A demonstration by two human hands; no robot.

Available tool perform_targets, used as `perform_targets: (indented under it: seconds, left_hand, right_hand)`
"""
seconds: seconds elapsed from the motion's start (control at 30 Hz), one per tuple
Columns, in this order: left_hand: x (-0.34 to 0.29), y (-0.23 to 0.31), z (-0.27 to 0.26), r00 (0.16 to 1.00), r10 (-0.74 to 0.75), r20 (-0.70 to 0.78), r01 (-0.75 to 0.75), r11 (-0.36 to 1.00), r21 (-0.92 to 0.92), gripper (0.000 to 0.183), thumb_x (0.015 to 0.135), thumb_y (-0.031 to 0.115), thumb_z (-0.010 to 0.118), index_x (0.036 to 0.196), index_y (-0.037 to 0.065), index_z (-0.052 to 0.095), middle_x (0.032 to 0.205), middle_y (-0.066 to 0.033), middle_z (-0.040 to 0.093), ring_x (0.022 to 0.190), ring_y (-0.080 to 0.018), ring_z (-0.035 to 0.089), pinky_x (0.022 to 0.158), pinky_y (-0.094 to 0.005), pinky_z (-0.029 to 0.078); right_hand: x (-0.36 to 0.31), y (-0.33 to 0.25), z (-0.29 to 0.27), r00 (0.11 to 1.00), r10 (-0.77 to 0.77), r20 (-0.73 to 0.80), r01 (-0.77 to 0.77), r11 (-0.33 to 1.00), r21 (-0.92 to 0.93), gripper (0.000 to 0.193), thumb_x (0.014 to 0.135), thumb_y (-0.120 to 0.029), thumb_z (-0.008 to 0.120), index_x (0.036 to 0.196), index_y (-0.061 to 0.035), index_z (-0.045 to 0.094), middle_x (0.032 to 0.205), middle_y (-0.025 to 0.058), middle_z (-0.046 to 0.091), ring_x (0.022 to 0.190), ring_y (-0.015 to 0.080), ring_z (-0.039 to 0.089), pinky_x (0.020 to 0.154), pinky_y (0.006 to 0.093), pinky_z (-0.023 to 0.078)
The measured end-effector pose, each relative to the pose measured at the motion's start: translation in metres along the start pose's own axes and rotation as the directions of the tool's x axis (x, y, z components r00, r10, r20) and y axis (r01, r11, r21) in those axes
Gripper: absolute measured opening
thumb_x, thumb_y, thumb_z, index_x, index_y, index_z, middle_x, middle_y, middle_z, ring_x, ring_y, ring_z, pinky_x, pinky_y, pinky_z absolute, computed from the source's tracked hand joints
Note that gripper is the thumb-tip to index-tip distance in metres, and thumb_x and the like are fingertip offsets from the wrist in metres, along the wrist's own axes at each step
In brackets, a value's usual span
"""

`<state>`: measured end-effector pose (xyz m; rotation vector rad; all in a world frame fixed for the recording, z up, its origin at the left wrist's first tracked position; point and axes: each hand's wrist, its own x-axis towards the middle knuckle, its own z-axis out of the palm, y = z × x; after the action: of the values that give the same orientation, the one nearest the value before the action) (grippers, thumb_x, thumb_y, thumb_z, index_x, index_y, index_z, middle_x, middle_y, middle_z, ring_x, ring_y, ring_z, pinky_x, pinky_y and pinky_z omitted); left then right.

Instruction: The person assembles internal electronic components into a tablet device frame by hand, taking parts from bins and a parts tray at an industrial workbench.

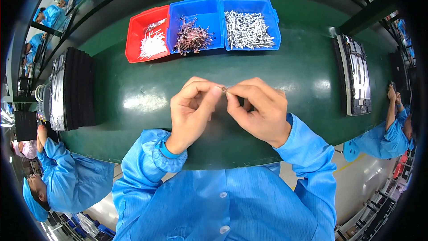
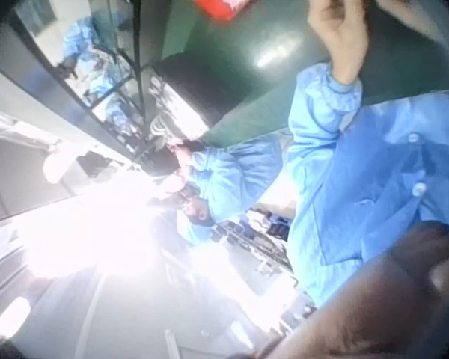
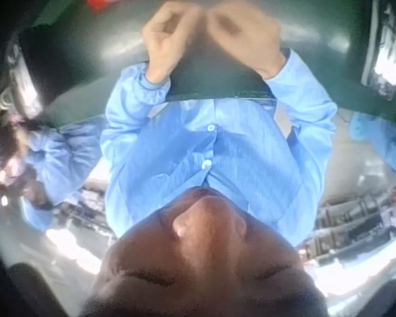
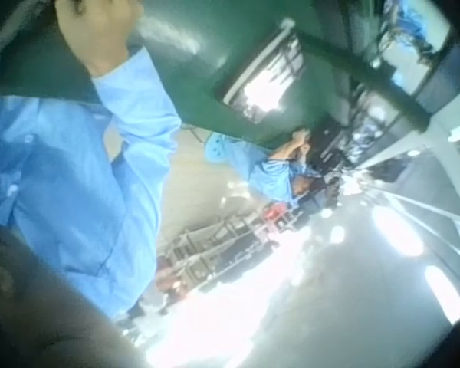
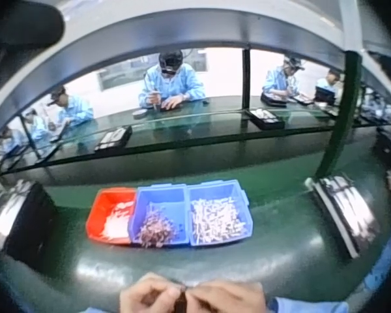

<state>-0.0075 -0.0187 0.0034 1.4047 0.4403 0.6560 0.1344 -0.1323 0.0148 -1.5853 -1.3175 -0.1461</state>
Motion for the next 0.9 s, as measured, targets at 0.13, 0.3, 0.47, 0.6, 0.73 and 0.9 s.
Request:
perform_targets:
  seconds: [0.13,0.3,0.47,0.6,0.73,0.9]
  left_hand:
    - [0.003,0.002,-0.004,0.986,-0.143,0.088,0.158,0.969,-0.192,0.023,0.106,0.017,0.063,0.120,-0.001,0.067,0.096,-0.0036,0.065,0.077,-0.0066,0.060,0.058,-0.0206,0.049]
    - [0.002,-0.004,-0.005,0.957,-0.183,0.226,0.254,0.903,-0.346,0.023,0.107,0.019,0.061,0.123,0.003,0.065,0.097,-0.0049,0.068,0.079,-0.0092,0.064,0.057,-0.0234,0.053]
    - [0.002,-0.007,-0.006,0.967,-0.128,0.219,0.206,0.899,-0.386,0.017,0.104,0.012,0.064,0.119,0.003,0.066,0.107,-0.0070,0.067,0.081,-0.0109,0.065,0.057,-0.0240,0.055]
    - [0.002,-0.010,-0.007,0.973,-0.108,0.206,0.185,0.896,-0.404,0.013,0.102,0.006,0.065,0.114,0.003,0.066,0.115,-0.0087,0.064,0.081,-0.0116,0.066,0.057,-0.0237,0.055]
    - [0.003,-0.010,-0.009,0.978,-0.076,0.195,0.148,0.910,-0.388,0.011,0.102,0.005,0.066,0.112,0.002,0.066,0.114,-0.0089,0.064,0.081,-0.0115,0.066,0.057,-0.0237,0.055]
    - [0.003,0.002,-0.007,0.987,0.137,0.085,-0.144,0.986,0.079,0.014,0.095,-0.003,0.072,0.107,0.001,0.068,0.110,-0.0110,0.065,0.084,-0.0136,0.067,0.062,-0.0251,0.056]
  right_hand:
    - [0.000,0.003,-0.005,0.995,0.096,0.039,-0.103,0.967,0.235,0.012,0.086,0.004,0.078,0.096,-0.0020,0.074,0.088,0.0056,0.071,0.061,0.0031,0.059,0.047,0.0207,0.041]
    - [0.005,-0.004,-0.011,0.947,0.262,0.186,-0.320,0.827,0.463,0.009,0.086,0.004,0.076,0.092,-0.0015,0.073,0.084,0.0099,0.072,0.074,0.0172,0.072,0.064,0.0287,0.057]
    - [0.005,-0.004,-0.012,0.941,0.262,0.214,-0.335,0.805,0.489,0.009,0.086,0.004,0.076,0.092,-0.0014,0.073,0.085,0.0099,0.072,0.074,0.0164,0.072,0.063,0.0287,0.057]
    - [0.006,-0.006,-0.013,0.942,0.260,0.213,-0.331,0.827,0.455,0.009,0.085,0.003,0.077,0.091,-0.0026,0.073,0.084,0.0094,0.073,0.073,0.0162,0.072,0.063,0.0285,0.057]
    - [0.005,-0.007,-0.012,0.946,0.257,0.199,-0.320,0.844,0.430,0.008,0.085,0.002,0.077,0.090,-0.0032,0.073,0.084,0.0090,0.073,0.071,0.0155,0.071,0.061,0.0286,0.057]
    - [0.005,-0.004,-0.011,0.972,0.187,0.145,-0.227,0.911,0.345,0.011,0.082,0.001,0.078,0.088,-0.0056,0.072,0.082,0.0071,0.071,0.068,0.0166,0.071,0.059,0.0287,0.056]
